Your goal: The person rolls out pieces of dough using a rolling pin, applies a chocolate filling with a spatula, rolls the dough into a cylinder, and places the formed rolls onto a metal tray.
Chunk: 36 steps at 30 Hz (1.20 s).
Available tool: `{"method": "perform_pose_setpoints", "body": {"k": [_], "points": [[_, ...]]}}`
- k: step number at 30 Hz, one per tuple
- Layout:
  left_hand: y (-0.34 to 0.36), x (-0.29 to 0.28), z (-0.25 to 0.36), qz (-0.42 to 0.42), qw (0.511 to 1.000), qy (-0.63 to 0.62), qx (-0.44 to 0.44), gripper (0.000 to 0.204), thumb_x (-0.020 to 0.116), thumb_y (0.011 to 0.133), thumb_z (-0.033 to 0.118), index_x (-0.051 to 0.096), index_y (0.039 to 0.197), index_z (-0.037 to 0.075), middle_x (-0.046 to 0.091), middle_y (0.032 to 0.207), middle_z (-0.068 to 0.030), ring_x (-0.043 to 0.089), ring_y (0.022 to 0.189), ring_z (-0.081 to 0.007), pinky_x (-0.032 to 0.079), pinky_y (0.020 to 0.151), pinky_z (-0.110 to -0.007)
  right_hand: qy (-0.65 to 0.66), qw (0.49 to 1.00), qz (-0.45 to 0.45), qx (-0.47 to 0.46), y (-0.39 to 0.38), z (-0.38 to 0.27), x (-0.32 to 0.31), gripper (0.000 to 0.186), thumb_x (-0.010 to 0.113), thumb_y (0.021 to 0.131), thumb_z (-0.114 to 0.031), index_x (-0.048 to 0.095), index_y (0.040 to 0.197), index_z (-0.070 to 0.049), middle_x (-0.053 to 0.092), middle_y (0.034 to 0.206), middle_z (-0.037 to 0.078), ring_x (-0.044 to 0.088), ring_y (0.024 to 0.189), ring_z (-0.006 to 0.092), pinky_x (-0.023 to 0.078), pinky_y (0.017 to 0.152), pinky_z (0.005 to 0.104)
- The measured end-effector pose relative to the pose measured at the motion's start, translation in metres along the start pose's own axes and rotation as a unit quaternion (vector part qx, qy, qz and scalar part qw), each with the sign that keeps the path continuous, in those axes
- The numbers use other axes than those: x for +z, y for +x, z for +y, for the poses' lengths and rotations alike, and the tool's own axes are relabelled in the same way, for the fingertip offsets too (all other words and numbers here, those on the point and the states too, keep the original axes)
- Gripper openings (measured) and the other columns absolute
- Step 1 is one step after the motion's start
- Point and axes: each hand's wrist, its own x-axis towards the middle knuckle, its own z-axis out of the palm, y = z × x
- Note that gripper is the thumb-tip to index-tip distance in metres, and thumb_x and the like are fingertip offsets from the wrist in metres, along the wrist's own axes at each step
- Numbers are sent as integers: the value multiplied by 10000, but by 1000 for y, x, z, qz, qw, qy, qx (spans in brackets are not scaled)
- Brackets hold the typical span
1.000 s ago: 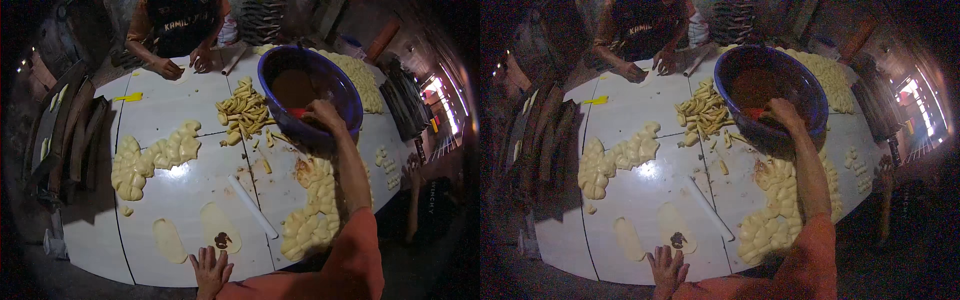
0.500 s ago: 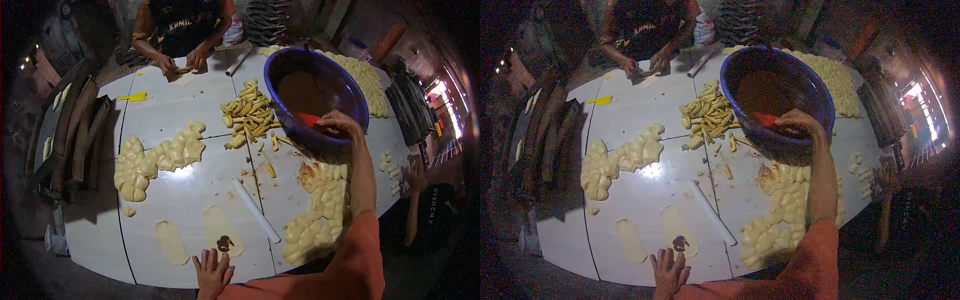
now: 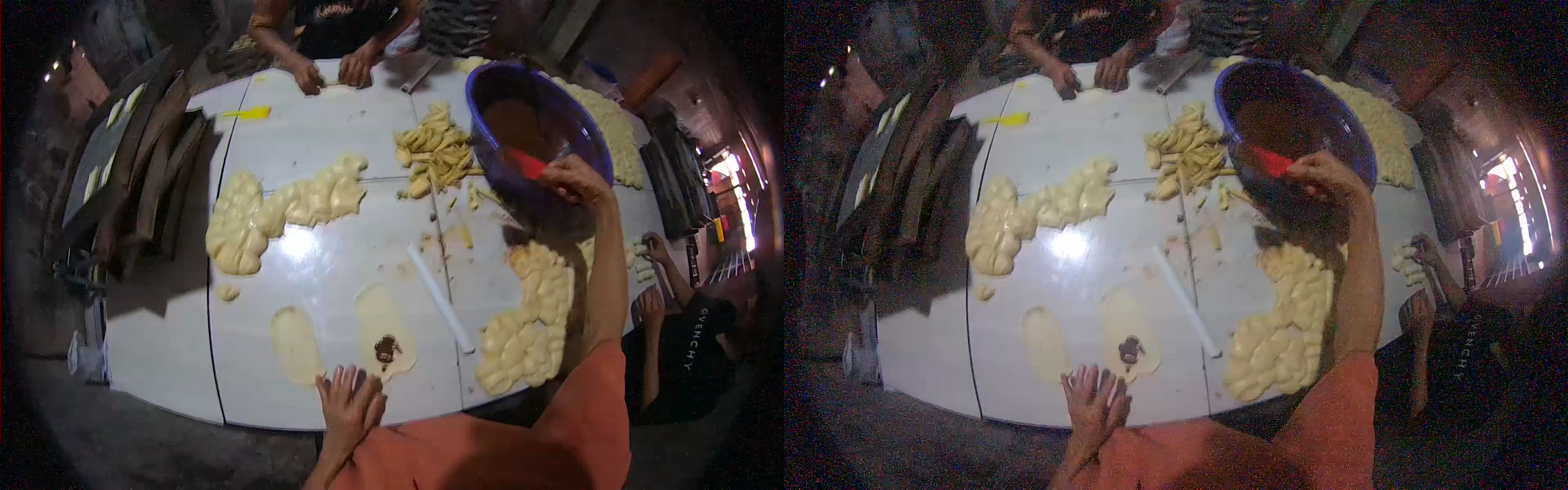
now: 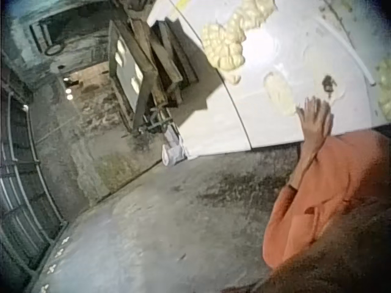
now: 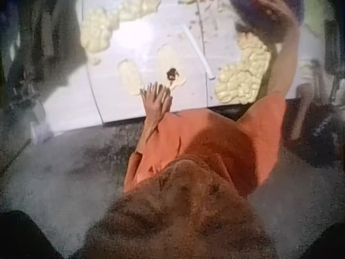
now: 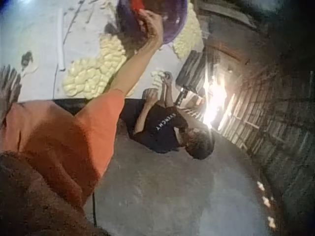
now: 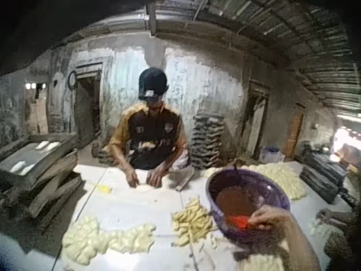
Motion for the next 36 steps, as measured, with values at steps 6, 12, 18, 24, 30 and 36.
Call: {"method": "perform_pose_setpoints", "body": {"k": [6, 12, 18, 24, 30, 36], "points": [[-6, -27, -42, 5, 998, 48, -44, 653, 754, 889, 357, 537, 1423, 52, 469, 1509, -216, 416, 1406, -448, 153, 1147, -750, 6, 996, -41, -85, -42, -31, 103, 294, 748, 896, -330, 739, 876, -37, 555, 638, -59, 455, 527, 33, 330, 461, 223], [-26, -42, -66, -76, 991, 79, -82, 752, 668, 921, 505, 468, 1490, 57, 440, 1555, -177, 355, 1468, -400, 149, 1137, -764, -87, 975, -185, -89, -44, -54, 279, 319, 767, 909, -297, 779, 978, 15, 637, 677, -11, 537, 606, 62, 420, 536, 248], [-37, -44, -72, -69, 994, 53, -70, 710, 646, 931, 521, 452, 1529, 191, 364, 1585, -220, 333, 1466, -447, 170, 1103, -791, -285, 910, -92, -286, -84, -71, 409, 276, 722, 926, -292, 771, 987, -27, 693, 725, 131, 665, 618, 251, 502, 586, 351], [-32, -43, -78, -47, 997, 13, -67, 731, 663, 923, 508, 445, 1532, 168, 331, 1594, -244, 325, 1462, -475, 171, 1092, -802, -304, 932, 15, -196, -108, -82, 427, 231, 631, 970, -280, 738, 953, -77, 685, 772, 165, 678, 744, 362, 513, 679, 470], [7, -41, -77, -73, 996, 23, -52, 823, 592, 929, 610, 366, 1576, 153, 208, 1645, -269, 239, 1502, -488, 106, 1108, -802, -292, 942, 36, -162, -124, -78, 441, 277, 628, 977, -318, 726, 933, -63, 689, 767, 175, 674, 724, 388, 518, 682, 495], [6, -49, -92, -79, 990, 73, -89, 848, 604, 928, 595, 351, 1581, 117, 215, 1635, -291, 179, 1516, -501, 70, 1112, -799, -250, 961, 61, -103, -125, -68, 436, 323, 632, 980, -360, 735, 953, -55, 689, 769, 191, 672, 715, 403, 513, 660, 484]]}}
